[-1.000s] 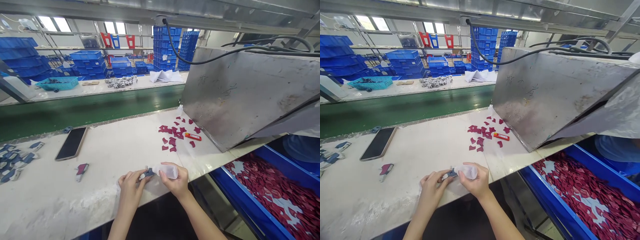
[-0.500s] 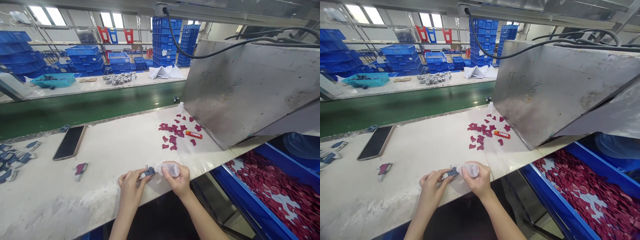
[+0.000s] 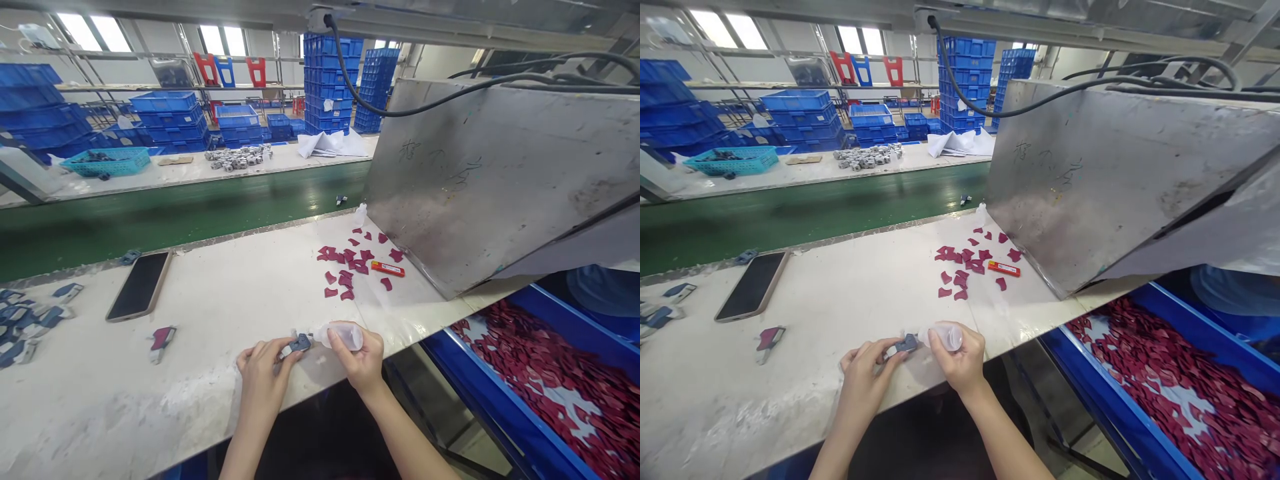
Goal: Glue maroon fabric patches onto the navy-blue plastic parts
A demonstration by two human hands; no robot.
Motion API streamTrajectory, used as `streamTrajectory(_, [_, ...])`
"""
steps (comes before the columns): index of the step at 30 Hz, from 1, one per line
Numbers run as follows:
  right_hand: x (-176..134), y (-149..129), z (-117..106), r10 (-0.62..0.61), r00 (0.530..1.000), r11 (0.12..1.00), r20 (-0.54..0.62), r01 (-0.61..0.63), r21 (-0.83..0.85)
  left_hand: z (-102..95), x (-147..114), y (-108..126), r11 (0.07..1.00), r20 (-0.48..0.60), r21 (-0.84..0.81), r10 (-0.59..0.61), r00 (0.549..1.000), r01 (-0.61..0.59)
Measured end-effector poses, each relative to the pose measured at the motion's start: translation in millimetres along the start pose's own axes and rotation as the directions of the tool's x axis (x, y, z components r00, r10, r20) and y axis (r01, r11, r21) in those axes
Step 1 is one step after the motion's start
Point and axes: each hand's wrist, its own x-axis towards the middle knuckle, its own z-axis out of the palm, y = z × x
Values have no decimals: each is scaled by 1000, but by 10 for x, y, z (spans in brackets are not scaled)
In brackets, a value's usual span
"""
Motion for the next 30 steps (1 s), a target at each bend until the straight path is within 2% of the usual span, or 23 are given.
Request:
streamTrajectory(9, [-25,-11,-27,-34,998,999,-53,33,-15,-24,5,43,1000,5,-2,4,1000,-4])
streamTrajectory(19, [-62,-2,-4,57,986,997,-156,-47,68,6,-15,42,1000,-50,3,22,998,-22])
streamTrajectory(21, [-68,-34,21,71,988,994,-138,-58,91,7,-6,21,1000,-33,-15,7,999,-7])
streamTrajectory(25, [-94,-95,86,82,996,993,-21,-80,90,1,4,-6,999,-12,-35,-21,1000,20])
streamTrajectory(30, [-96,-105,137,90,996,992,14,-91,82,-5,-8,0,999,0,-41,-19,1000,19])
